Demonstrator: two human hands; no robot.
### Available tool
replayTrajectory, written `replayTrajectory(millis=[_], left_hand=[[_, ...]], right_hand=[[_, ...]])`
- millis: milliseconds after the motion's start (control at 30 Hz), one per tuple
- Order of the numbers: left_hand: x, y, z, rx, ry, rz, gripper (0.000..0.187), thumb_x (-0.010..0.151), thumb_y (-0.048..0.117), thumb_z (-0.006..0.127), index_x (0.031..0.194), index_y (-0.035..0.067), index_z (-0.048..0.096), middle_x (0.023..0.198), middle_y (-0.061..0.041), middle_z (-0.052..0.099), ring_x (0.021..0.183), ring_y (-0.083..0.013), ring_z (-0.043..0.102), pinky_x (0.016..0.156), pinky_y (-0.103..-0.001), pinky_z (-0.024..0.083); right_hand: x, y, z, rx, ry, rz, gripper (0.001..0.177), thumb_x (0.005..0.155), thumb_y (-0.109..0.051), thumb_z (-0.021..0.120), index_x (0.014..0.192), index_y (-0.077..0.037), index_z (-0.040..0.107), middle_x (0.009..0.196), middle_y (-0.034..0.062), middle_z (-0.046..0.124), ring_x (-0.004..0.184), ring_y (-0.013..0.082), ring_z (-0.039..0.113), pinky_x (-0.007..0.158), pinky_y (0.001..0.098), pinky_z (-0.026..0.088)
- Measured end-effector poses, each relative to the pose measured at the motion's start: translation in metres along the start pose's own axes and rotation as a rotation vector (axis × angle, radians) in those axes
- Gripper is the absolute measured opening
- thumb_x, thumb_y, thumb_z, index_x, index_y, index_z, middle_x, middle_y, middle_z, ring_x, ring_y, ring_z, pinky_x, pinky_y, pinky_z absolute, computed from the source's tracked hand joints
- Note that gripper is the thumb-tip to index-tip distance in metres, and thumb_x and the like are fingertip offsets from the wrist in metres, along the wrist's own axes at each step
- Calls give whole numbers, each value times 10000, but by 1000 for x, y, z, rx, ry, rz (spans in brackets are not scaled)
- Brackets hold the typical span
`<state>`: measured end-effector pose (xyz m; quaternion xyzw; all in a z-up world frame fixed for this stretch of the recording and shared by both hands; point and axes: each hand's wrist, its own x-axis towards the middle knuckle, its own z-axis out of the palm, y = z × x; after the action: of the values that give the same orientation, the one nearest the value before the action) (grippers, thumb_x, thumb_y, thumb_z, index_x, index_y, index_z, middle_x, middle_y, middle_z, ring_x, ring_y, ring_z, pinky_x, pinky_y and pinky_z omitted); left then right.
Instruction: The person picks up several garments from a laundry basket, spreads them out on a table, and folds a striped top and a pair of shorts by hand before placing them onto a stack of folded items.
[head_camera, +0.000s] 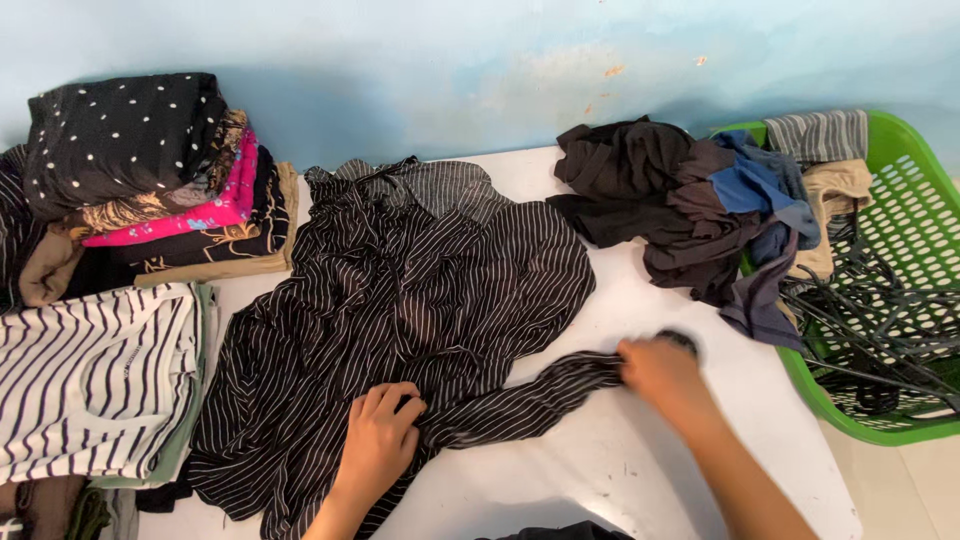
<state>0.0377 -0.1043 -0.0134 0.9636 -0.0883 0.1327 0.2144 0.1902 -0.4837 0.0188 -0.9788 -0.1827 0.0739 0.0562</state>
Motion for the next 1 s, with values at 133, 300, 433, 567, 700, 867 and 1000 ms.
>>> replayTrajectory(millis=[133, 300, 433, 567, 700, 867, 1000], left_hand=[[-3, -17, -10, -100, -46, 14, 271, 709, -68, 623, 931, 52, 723, 1073, -51, 695, 1091, -273, 611, 914, -421, 463], [-15, -31, -23, -148, -169, -29, 165, 706, -64, 600, 689, 42, 726, 878, -36, 727, 1012, -239, 634, 913, -368, 486], [-22, -23, -30, -119, -291, -72, 202, 729, -49, 585, 674, 67, 741, 803, -19, 710, 964, -223, 624, 909, -380, 473], [-30, -14, -42, -195, -232, -124, 130, 802, 2, 625, 806, 61, 741, 876, -27, 724, 997, -223, 632, 931, -380, 484], [-54, -14, -54, -281, -116, -219, 159, 832, 70, 695, 989, 77, 725, 1090, -63, 697, 1008, -240, 656, 938, -403, 490], [-95, -44, -46, -158, -90, -218, 412, 606, 96, 838, 1008, 146, 762, 1197, -94, 684, 1052, -346, 635, 882, -468, 492], [-118, -51, -32, -8, 140, -181, 209, 650, 58, 783, 823, 155, 718, 1138, -104, 690, 1052, -345, 651, 882, -464, 492]], right_hand=[[-41, -80, -10, 488, -709, -561, 258, 920, -336, 718, 1030, -103, 733, 940, 124, 739, 877, 258, 701, 772, 400, 537], [12, -129, -31, 829, -372, -697, 272, 876, -354, 715, 1016, -122, 725, 959, 42, 761, 840, 195, 767, 751, 336, 601], [109, -129, -21, 357, 489, -644, 469, 858, -422, 674, 1136, -45, 667, 978, 145, 693, 887, 339, 667, 730, 448, 527], [144, -110, 17, 209, 263, -383, 434, 918, -421, 672, 1157, -60, 637, 915, 130, 722, 831, 357, 697, 682, 487, 531], [131, -38, 13, 81, 412, -211, 278, 998, -427, 621, 985, -169, 724, 900, 80, 741, 867, 332, 711, 693, 480, 516], [35, 88, -30, 139, 599, 177, 379, 1106, -485, 534, 1210, -175, 726, 1001, 164, 726, 917, 413, 694, 777, 506, 530], [-9, 134, -39, -130, 370, 501, 335, 1050, -501, 616, 1144, -223, 779, 978, 163, 741, 856, 429, 692, 685, 534, 526]])
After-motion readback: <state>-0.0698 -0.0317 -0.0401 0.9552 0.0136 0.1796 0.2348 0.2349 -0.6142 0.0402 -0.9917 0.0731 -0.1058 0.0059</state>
